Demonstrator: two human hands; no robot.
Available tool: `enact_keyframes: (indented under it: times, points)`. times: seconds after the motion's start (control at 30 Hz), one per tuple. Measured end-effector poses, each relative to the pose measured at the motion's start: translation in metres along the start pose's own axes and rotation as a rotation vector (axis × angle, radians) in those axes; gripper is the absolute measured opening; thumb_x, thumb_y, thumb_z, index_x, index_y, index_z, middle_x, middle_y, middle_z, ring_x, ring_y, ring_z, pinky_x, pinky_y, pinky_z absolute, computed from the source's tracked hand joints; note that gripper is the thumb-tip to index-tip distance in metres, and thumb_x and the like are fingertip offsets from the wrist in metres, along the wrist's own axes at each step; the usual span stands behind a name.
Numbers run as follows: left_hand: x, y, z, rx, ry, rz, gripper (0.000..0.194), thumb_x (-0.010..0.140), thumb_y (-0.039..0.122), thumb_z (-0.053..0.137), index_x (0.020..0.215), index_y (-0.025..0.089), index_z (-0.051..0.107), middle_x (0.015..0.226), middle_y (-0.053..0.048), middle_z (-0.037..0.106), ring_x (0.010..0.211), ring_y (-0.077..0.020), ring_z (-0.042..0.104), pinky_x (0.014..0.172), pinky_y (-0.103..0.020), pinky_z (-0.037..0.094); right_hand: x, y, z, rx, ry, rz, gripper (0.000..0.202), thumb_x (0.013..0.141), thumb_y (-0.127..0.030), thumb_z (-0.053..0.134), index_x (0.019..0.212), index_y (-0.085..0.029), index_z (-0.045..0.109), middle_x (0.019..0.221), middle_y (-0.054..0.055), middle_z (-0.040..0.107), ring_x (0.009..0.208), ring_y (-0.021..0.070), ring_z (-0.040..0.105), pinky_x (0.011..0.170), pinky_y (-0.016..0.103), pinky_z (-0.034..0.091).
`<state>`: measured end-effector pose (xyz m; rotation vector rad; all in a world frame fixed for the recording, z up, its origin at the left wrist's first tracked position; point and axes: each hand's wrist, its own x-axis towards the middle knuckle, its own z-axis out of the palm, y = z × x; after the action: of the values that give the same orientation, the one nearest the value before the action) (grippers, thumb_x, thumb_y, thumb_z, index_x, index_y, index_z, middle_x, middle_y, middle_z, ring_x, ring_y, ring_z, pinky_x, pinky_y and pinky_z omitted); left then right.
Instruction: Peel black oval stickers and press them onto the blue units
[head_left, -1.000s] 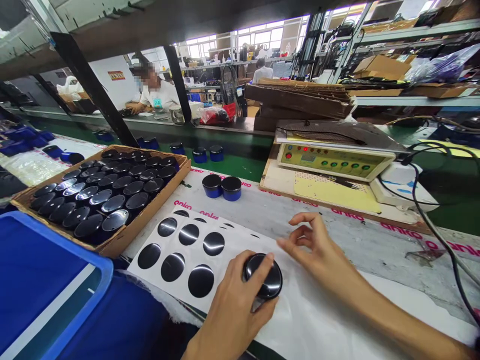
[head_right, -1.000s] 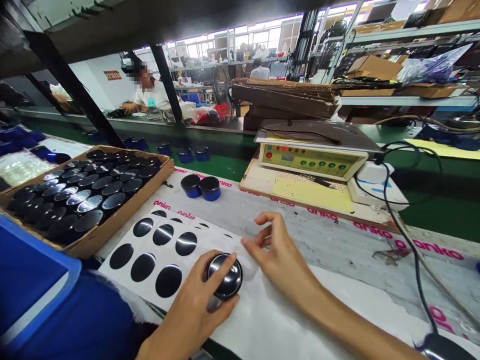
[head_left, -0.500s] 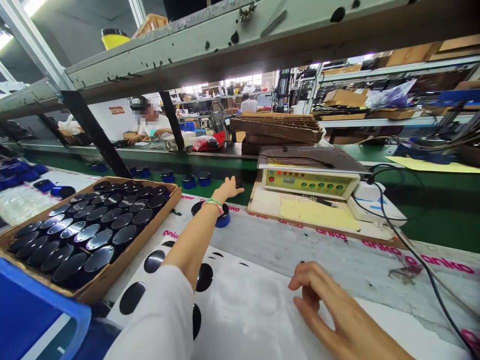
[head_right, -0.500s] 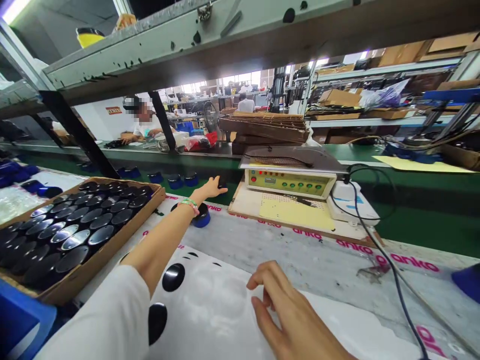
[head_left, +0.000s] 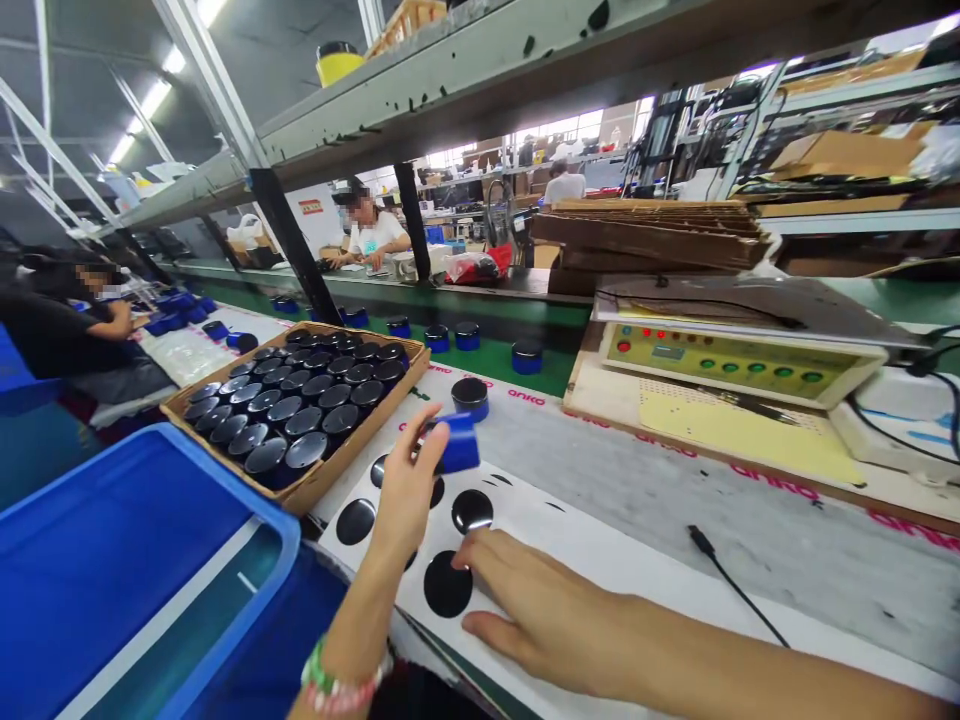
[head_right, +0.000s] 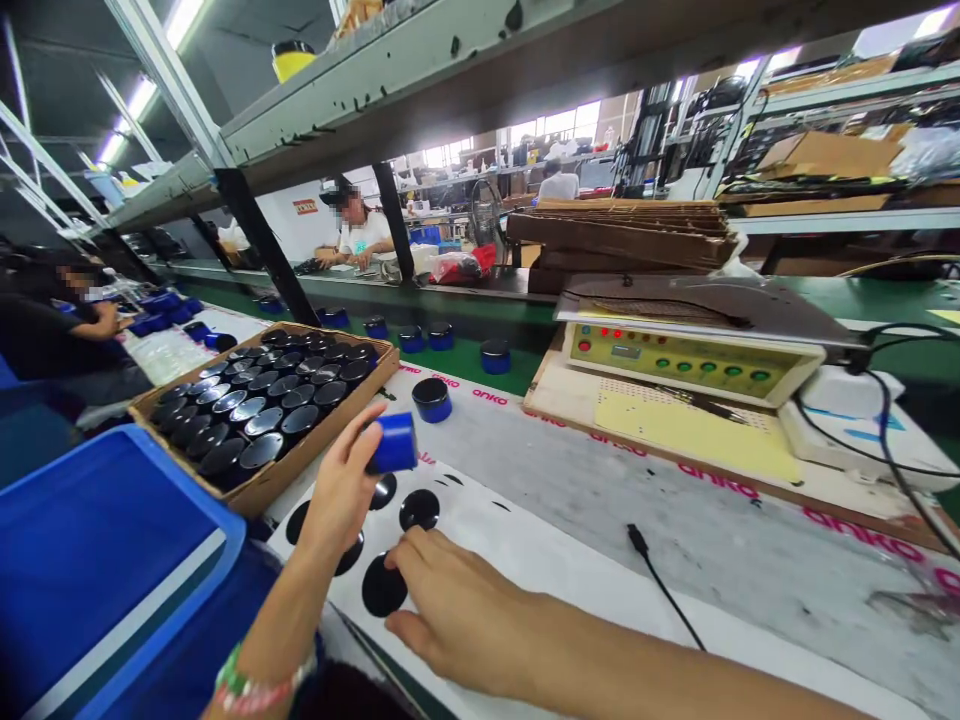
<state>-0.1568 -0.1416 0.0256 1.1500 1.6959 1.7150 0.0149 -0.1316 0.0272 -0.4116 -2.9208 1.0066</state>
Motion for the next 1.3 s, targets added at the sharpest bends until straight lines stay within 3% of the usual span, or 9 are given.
enact_keyframes:
  times: [0.23,0.37,0.53,0.7,0.8,0.93,1.0,1.17,1.3]
  points:
    - [-0.042,-0.043,-0.021,-0.191,0.236,-0.184,0.061,0.081,0.054,0.060,0.133,0.023,0.048,0.119,-0.009,0.062,0.096,-0.0192,0.064,0.080,-0.027,0.051,0.042,-0.006,0.010,-0.130,-0.112,0.051,0.043,0.071,-0.017,0.070,0.110,-0.011,0.052,0.110,0.014,0.052,0.084,0.0250,0.060,0.067,0.035,0.048]
    - [-0.038,-0.039,-0.017,-0.131,0.255,-0.184,0.061,0.075,0.050,0.070,0.127,0.023,0.056,0.115,-0.006,0.064,0.098,-0.0185,0.062,0.085,-0.025,0.047,0.021,-0.010,0.009,-0.129,-0.117,-0.026,0.034,0.077,-0.009,0.061,0.110,-0.014,0.053,0.106,0.009,0.056,0.095,0.0228,0.056,0.079,0.033,0.047]
    - [-0.039,-0.032,-0.013,-0.100,0.237,-0.171,0.060,0.075,0.051,0.069,0.127,0.024,0.056,0.115,-0.005,0.063,0.102,-0.0186,0.060,0.085,-0.023,0.047,0.028,-0.014,0.013,-0.147,-0.031,0.060,0.036,0.085,-0.026,0.063,0.115,-0.010,0.051,0.118,0.014,0.051,0.103,0.0270,0.053,0.082,0.038,0.048]
    - [-0.044,-0.032,-0.011,-0.101,0.181,-0.186,0.067,0.076,0.054,0.066,0.133,0.025,0.048,0.097,-0.003,0.065,0.056,-0.0076,0.055,0.048,-0.018,0.043,0.051,-0.010,0.011,-0.152,-0.043,0.115,0.052,0.067,-0.025,0.078,0.109,-0.009,0.053,0.111,0.015,0.053,0.086,0.0263,0.060,0.065,0.034,0.048]
    - [-0.045,-0.034,-0.010,-0.072,0.144,-0.179,0.065,0.079,0.054,0.062,0.135,0.024,0.045,0.077,0.002,0.062,0.039,-0.0041,0.039,0.038,-0.018,0.034,0.044,-0.011,0.007,-0.142,-0.004,0.067,0.032,0.076,-0.017,0.066,0.105,-0.013,0.052,0.106,0.010,0.056,0.082,0.0204,0.059,0.064,0.029,0.046]
    - [-0.043,-0.032,-0.010,0.003,0.137,-0.111,0.060,0.078,0.050,0.065,0.129,0.021,0.051,0.093,-0.003,0.064,0.081,-0.0156,0.061,0.074,-0.024,0.050,0.011,-0.021,0.000,-0.162,0.022,-0.065,0.014,0.084,-0.009,0.051,0.095,-0.016,0.053,0.095,0.007,0.059,0.084,0.0185,0.056,0.071,0.029,0.043]
    - [-0.047,-0.025,-0.009,0.045,0.134,-0.073,0.057,0.076,0.046,0.068,0.125,0.022,0.055,0.114,-0.006,0.060,0.108,-0.0220,0.056,0.095,-0.032,0.043,-0.012,-0.026,-0.007,-0.108,0.114,-0.072,0.009,0.088,-0.012,0.047,0.088,-0.018,0.054,0.087,0.006,0.060,0.078,0.0180,0.054,0.069,0.030,0.043]
    - [-0.082,-0.006,0.011,0.271,-0.230,0.047,0.078,0.071,0.025,0.073,0.140,0.030,0.036,0.124,-0.005,0.057,0.116,-0.0255,0.053,0.103,-0.040,0.038,-0.061,-0.016,-0.039,0.401,0.522,0.314,0.018,0.083,-0.041,0.061,0.088,-0.023,0.060,0.070,0.000,0.059,0.063,0.0152,0.053,0.057,0.027,0.042]
    - [-0.105,-0.008,0.029,0.261,-0.431,0.012,0.091,0.069,0.024,0.074,0.144,0.035,0.023,0.137,-0.004,0.048,0.125,-0.0247,0.046,0.105,-0.040,0.037,-0.074,0.006,-0.046,0.664,0.556,0.526,0.036,0.069,-0.054,0.070,0.069,-0.020,0.058,0.065,-0.001,0.054,0.059,0.0144,0.048,0.055,0.027,0.038]
